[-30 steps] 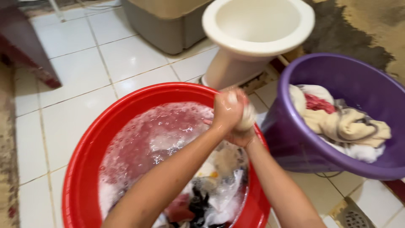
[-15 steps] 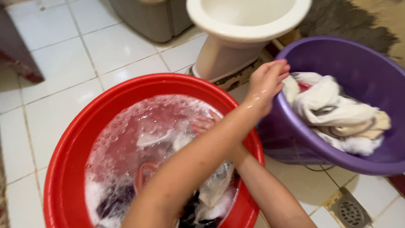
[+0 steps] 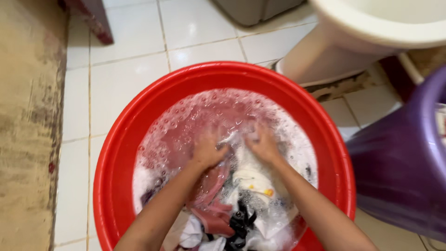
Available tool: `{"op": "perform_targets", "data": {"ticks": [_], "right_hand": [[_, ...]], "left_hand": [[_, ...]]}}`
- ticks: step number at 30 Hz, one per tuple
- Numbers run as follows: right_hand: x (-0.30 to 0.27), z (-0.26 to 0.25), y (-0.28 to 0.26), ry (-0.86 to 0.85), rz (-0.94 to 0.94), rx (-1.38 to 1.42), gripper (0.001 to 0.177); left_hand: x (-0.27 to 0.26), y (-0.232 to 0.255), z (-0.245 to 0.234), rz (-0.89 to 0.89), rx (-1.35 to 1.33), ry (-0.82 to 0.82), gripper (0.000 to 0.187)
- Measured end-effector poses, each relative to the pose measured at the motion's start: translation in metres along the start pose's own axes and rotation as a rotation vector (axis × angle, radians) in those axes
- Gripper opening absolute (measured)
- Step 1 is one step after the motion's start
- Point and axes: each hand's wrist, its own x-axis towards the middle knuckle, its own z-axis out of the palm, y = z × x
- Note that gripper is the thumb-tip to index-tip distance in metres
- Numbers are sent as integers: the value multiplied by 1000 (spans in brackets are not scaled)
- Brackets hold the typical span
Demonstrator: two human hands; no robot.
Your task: The person washes clothes in a basin of soapy water by hand, scrubbing individual items and then placing them into a separate bucket.
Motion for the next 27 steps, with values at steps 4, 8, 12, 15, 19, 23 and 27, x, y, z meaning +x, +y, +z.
{"op": "perform_targets", "data": {"ticks": [4,8,12,15,19,23,27], "right_hand": [[-9,5,-11,-324,-105,-326,94],[-24,11,58,-61,-17,-9,68],[-12,20,106,87,25,-497,77],[-12,11,88,57,54,-419,54],[-9,-37,19,3,93,-322,28],[-5,-96,-69,10,-64,157,33],[5,-137,-144,-49,-206,651,30]], "left_hand": [[-18,0,-13,-158,-97,-739,56],[-47,-22,-5,17,-36,-791,78],[-99,-8,-11,210,-431,-996,50],[-108,22,-29,249,-332,-1047,47],[-67,42,-54,362,-236,-1247,42],[-20,32,-64,-132,-35,-476,40],[-9,-16,-67,-393,26,-594,83]]}}
